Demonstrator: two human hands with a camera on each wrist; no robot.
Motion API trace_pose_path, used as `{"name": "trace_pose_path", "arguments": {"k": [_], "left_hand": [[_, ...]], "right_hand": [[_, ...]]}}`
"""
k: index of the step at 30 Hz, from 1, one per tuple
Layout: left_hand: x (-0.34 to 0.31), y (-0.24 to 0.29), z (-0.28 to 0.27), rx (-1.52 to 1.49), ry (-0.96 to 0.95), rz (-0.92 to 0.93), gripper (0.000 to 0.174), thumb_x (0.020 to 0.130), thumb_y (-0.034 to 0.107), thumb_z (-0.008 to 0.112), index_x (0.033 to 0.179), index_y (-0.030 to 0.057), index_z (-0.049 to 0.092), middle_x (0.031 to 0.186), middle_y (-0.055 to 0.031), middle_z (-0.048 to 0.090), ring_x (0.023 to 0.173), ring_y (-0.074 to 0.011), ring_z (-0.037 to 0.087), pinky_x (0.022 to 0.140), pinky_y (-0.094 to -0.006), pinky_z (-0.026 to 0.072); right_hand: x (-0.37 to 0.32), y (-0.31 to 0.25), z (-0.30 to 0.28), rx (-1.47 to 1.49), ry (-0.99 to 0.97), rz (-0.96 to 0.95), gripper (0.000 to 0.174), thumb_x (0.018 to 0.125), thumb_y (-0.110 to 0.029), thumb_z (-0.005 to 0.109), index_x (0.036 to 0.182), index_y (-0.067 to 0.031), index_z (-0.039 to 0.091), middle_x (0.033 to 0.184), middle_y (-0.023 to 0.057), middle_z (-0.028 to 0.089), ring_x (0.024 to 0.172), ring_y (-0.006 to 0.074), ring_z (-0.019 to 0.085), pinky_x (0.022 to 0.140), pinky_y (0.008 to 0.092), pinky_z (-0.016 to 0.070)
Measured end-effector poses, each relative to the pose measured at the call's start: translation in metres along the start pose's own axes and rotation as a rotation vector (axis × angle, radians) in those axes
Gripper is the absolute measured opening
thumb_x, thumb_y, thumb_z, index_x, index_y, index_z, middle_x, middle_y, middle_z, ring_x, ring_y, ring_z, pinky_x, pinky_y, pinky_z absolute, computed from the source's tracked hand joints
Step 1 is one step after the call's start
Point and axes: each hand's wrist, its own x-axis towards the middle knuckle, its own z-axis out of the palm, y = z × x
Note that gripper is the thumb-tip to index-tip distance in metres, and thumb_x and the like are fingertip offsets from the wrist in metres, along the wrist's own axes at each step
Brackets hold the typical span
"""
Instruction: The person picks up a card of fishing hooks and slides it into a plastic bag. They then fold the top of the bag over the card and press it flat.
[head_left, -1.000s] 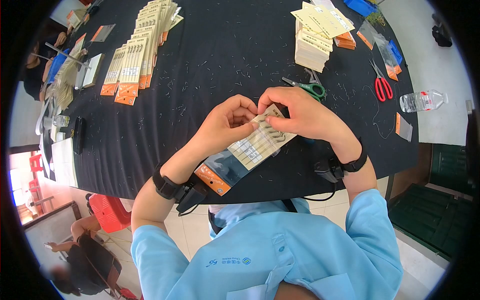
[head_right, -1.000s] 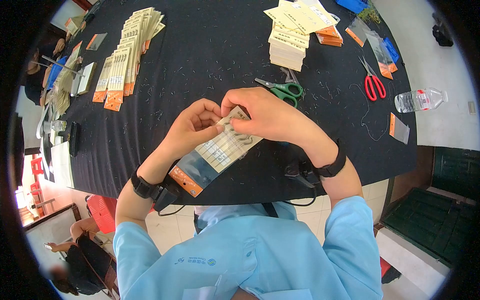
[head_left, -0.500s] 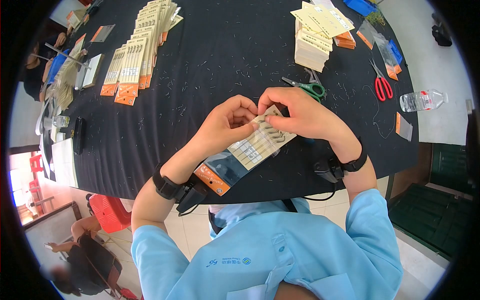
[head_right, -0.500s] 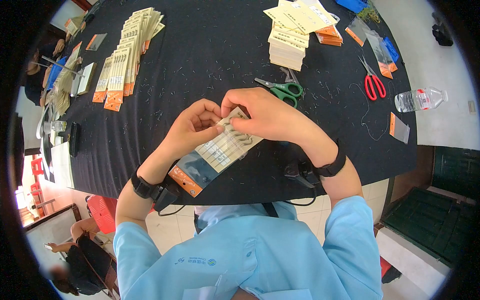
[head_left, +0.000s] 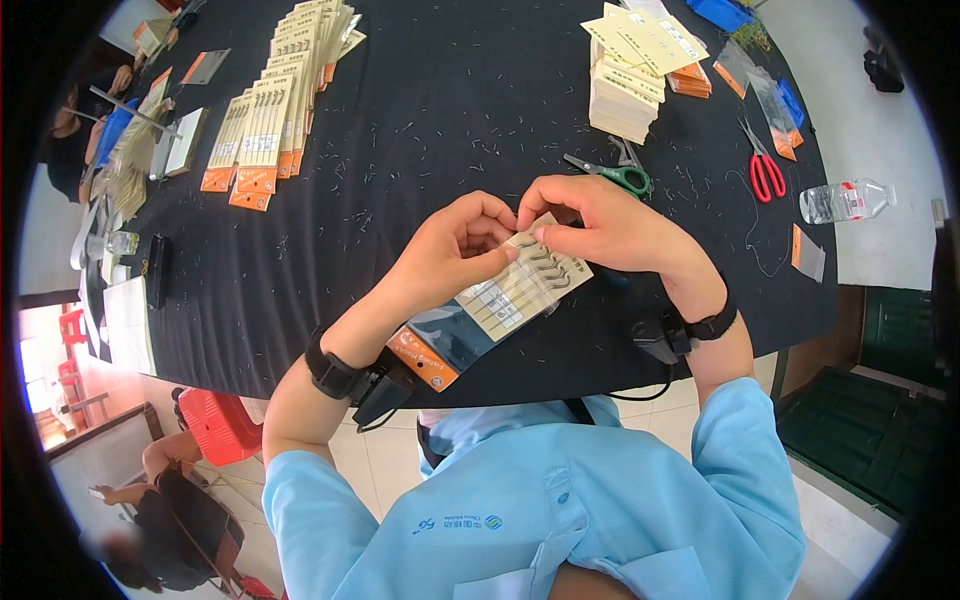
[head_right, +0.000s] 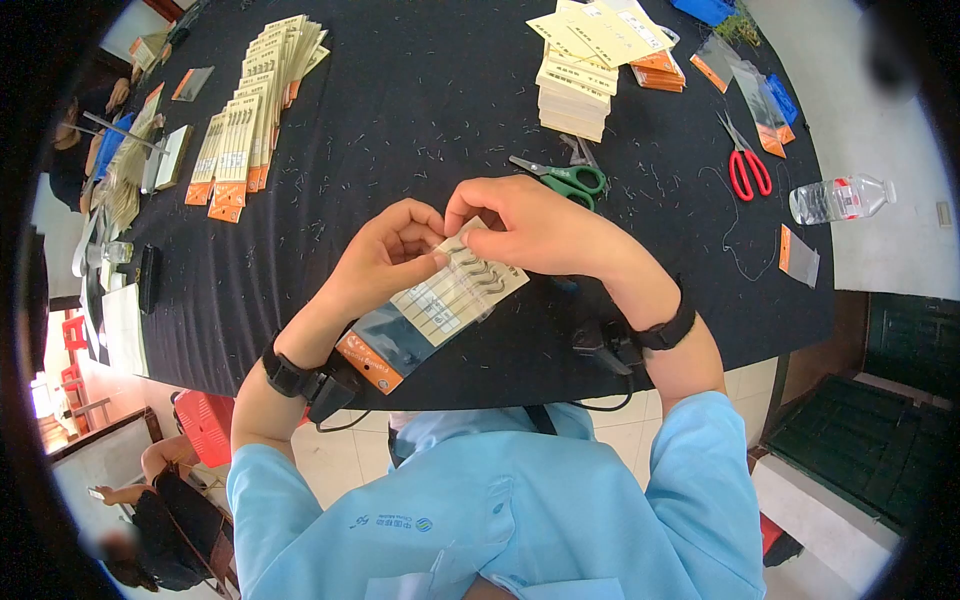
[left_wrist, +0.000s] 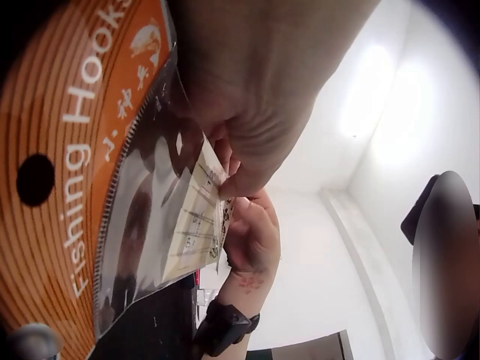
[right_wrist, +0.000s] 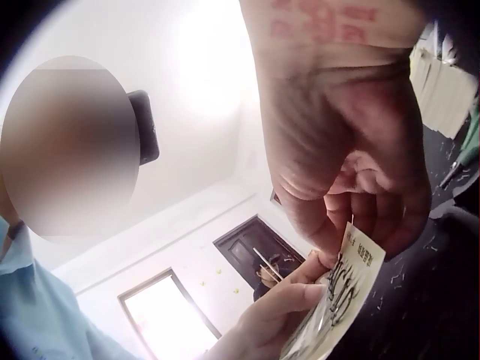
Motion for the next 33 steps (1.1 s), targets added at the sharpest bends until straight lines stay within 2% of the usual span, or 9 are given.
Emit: {"name": "trace_pose_path", "arguments": {"k": [20, 26, 33], "left_hand": [[-0.0001, 0.0014, 0.0003, 0.012, -0.003, 0.006, 0.022, 0.085, 0.005, 0.061, 0.105, 0.0017, 0.050, 0.089, -0.0040, 0.062, 0.084, -0.0072, 0.060, 0.073, -0.0221, 0.0467], [-0.0003, 0.0016, 0.0002, -0.006, 0.008, 0.016, 0.023, 0.087, 0.008, 0.061, 0.107, 0.0013, 0.050, 0.090, -0.0041, 0.062, 0.085, -0.0073, 0.059, 0.074, -0.0223, 0.0466], [0.0015, -0.0064, -0.0037, -0.090, 0.015, 0.012, 0.023, 0.095, 0.019, 0.050, 0.109, 0.0011, 0.051, 0.093, -0.0036, 0.059, 0.085, -0.0060, 0.056, 0.074, -0.0227, 0.0458]], "right_hand": [[0.0014, -0.0033, 0.0023, -0.023, 0.031, -0.015, 0.016, 0.080, -0.012, 0.061, 0.092, -0.0038, 0.056, 0.083, 0.0025, 0.056, 0.067, 0.0109, 0.048, 0.060, 0.0255, 0.0397], [0.0020, -0.0031, 0.0020, -0.020, 0.043, -0.004, 0.015, 0.079, -0.012, 0.060, 0.091, -0.0038, 0.055, 0.081, 0.0024, 0.055, 0.065, 0.0107, 0.046, 0.058, 0.0258, 0.0385], [0.0018, -0.0040, 0.0021, -0.005, 0.067, 0.015, 0.014, 0.079, -0.011, 0.059, 0.090, -0.0033, 0.056, 0.079, 0.0026, 0.054, 0.064, 0.0099, 0.046, 0.058, 0.0259, 0.0381]]}}
